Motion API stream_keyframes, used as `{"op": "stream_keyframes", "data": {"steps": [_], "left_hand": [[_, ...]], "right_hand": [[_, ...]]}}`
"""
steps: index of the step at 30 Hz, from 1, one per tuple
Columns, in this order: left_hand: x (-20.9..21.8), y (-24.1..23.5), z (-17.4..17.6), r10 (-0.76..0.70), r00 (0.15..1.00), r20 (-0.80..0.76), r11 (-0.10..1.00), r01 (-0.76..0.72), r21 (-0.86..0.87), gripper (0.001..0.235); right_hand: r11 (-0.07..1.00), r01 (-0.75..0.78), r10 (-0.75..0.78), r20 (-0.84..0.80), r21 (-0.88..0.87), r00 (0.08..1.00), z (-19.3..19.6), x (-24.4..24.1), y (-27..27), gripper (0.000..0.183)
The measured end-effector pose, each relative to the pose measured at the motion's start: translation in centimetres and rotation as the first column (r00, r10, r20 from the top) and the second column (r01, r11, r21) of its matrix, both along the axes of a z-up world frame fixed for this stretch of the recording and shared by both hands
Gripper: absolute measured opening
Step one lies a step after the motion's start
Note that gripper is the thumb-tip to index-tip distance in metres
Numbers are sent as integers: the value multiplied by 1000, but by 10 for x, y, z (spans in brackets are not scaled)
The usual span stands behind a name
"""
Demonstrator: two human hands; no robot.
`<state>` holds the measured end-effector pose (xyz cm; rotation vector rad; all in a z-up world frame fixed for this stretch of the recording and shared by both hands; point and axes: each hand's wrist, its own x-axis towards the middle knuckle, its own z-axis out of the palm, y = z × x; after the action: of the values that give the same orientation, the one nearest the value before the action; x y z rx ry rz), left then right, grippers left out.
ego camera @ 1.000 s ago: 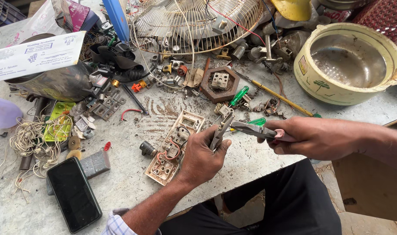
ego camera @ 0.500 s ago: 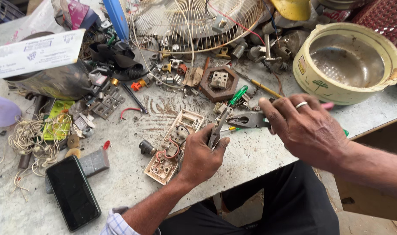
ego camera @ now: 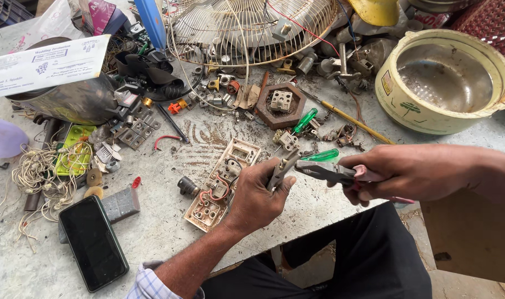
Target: The person uses pliers to strip insulation from wires and manipulate small metal components on a cluttered workbench. They repeatedly cut, bend, and adjust parts of a disassembled electrical device, handling tools and components with both hands.
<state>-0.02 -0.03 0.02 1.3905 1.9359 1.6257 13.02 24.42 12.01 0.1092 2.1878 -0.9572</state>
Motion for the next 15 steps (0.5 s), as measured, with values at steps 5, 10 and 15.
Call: {"op": "stream_keyframes", "data": {"steps": [5, 10, 15], "left_hand": [[0, -1, -2, -3, 999, -40, 1000, 3, 7, 20], [0, 0, -4, 5, 1000, -4, 1000, -5, 11, 17], [6, 3, -6, 102, 992, 77, 993, -97, -69, 9]], "right_hand": [[1000, 5, -5, 127, 2, 992, 4, -3, 2, 21], [971, -31, 38, -25, 235, 999, -1, 0, -10, 22], [883, 124, 204, -609, 452, 767, -26, 7, -27, 44]]}}
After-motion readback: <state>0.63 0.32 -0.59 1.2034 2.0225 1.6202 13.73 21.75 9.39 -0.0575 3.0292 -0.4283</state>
